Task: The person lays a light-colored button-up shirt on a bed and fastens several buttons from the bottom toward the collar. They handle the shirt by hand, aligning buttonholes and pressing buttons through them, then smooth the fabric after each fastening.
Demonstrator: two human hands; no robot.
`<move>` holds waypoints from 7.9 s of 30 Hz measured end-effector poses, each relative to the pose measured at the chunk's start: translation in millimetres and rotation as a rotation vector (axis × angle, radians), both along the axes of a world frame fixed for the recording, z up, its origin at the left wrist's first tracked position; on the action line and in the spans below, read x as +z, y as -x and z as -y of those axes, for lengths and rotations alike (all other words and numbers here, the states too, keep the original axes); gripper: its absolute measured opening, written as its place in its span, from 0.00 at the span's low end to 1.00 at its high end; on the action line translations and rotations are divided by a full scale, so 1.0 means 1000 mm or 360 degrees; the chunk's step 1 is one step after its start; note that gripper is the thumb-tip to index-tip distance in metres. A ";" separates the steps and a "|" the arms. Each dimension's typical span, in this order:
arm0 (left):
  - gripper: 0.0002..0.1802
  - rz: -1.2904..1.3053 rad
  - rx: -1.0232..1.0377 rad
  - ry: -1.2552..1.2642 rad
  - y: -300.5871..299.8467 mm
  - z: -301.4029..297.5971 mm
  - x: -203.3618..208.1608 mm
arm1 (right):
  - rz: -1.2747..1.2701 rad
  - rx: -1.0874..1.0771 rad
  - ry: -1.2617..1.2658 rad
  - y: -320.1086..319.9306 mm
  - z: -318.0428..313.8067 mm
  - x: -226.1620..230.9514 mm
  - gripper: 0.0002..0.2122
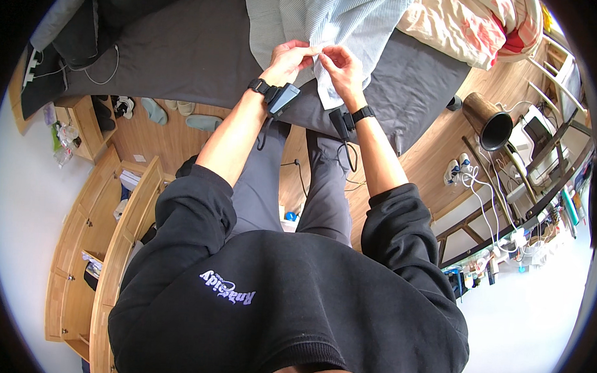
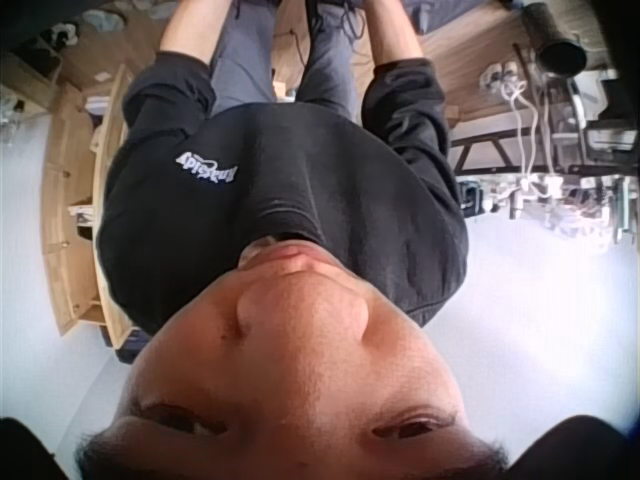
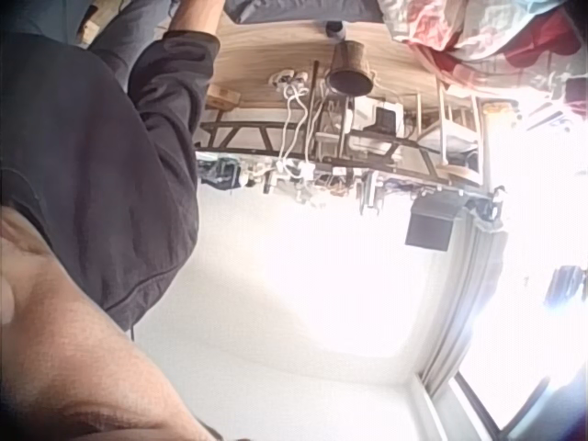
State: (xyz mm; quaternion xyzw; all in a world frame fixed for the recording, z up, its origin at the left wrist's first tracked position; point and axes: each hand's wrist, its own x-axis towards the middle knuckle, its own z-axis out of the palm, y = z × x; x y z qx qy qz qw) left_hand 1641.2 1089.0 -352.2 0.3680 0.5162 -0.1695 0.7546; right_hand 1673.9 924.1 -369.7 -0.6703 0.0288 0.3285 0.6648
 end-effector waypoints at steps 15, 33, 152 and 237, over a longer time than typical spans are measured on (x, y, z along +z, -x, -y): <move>0.13 0.0007 0.0069 0.0020 0.001 0.004 0.005 | -0.0054 -0.0060 -0.0155 0.000 0.002 0.002 0.10; 0.04 0.0018 0.0592 0.0903 0.016 -0.003 -0.015 | 0.0092 0.0304 -0.0186 -0.023 -0.005 -0.002 0.07; 0.09 0.0494 -0.0664 -0.1348 0.053 0.054 0.024 | -0.0164 -0.0020 0.0259 0.049 0.030 0.013 0.07; 0.06 0.0606 -0.0591 -0.1048 0.054 0.052 0.010 | -0.0278 0.0024 -0.0021 0.029 0.043 0.023 0.05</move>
